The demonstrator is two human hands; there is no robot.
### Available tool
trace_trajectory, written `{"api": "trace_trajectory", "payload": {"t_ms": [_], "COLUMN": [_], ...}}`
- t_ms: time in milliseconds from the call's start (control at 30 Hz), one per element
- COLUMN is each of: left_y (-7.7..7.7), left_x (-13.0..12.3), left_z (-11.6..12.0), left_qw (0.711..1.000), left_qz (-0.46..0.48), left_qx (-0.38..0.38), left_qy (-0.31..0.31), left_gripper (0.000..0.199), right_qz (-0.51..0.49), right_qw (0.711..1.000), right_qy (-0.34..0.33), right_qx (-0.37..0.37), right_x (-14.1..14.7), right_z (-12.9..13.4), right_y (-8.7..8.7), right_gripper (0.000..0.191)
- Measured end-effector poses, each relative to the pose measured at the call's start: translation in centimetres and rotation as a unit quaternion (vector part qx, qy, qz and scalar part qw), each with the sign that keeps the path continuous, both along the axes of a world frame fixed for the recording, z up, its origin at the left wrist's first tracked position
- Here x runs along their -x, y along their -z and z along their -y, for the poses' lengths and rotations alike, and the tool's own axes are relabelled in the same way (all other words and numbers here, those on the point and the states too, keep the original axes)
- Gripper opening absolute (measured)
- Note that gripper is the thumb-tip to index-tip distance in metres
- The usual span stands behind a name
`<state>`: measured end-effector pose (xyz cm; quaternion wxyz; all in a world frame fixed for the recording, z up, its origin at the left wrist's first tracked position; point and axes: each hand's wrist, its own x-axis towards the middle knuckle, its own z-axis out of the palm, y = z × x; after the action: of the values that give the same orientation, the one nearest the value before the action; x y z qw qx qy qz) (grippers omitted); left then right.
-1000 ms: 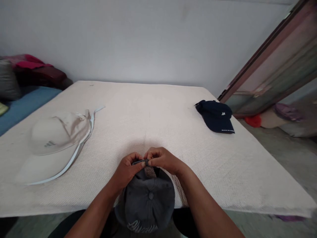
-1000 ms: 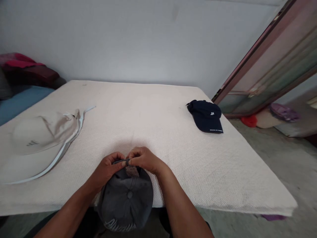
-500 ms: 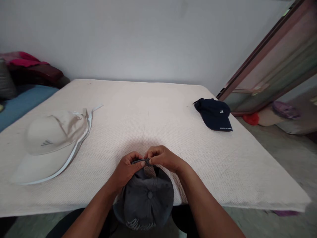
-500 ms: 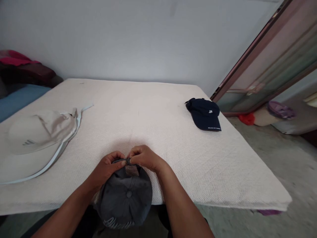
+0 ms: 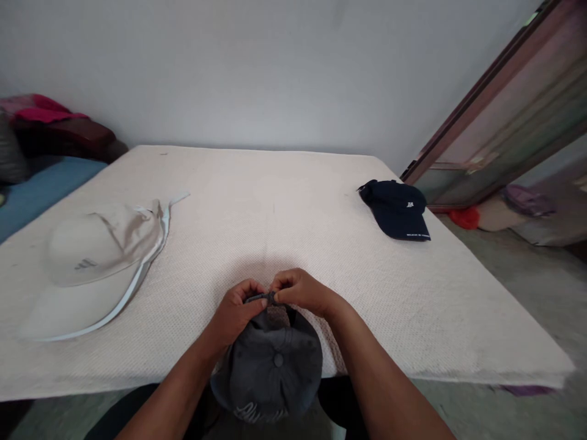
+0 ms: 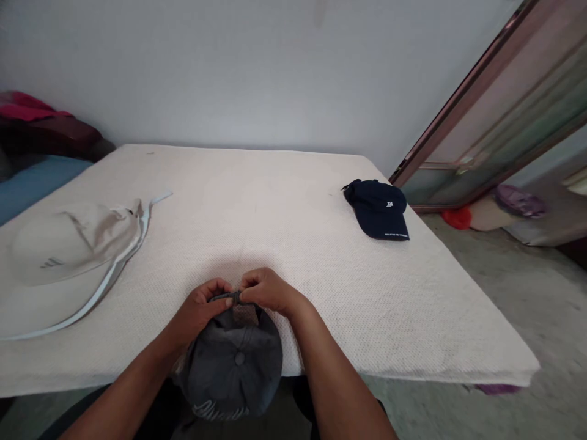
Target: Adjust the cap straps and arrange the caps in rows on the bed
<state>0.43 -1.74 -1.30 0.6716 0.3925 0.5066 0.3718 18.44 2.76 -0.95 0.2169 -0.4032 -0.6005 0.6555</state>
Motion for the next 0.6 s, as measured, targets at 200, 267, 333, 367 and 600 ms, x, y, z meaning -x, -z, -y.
{"api": "trace_trajectory", "payload": {"t_ms": [200,267,333,367,600], "left_y": [0.23,0.18,0.07,0.01,-0.15], "left_x": [-0.01,0.03,0.05,0.06,0.06], "left_z": [-0.08,-0.12,-0.15,-0.15,-0.05], "left_qw": [0.999,0.999,0.998,0.997,0.99], "left_qz": [-0.019,-0.036,-0.053,-0.062,-0.095], "left_qx": [-0.042,-0.041,-0.046,-0.051,-0.1], "left_qy": [-0.005,-0.001,0.0,0.0,0.01], "left_gripper": [0.015,0.015,0.015,0.015,0.012], "right_qz": [0.018,0.01,0.0,-0.006,-0.06], "right_qw": [1.0,1.0,1.0,1.0,0.994], "right_qy": [0.008,0.008,0.008,0.01,0.025], "right_qx": [-0.006,-0.005,0.001,0.007,0.087], "right_x": [0.11,0.13,0.13,0.13,0.25], "right_z": [0.01,-0.03,-0.06,-0.06,0.18], "right_y": [-0.01,0.19,0.4,0.48,0.38], "right_gripper": [0.006,0.007,0.007,0.007,0.01]}}
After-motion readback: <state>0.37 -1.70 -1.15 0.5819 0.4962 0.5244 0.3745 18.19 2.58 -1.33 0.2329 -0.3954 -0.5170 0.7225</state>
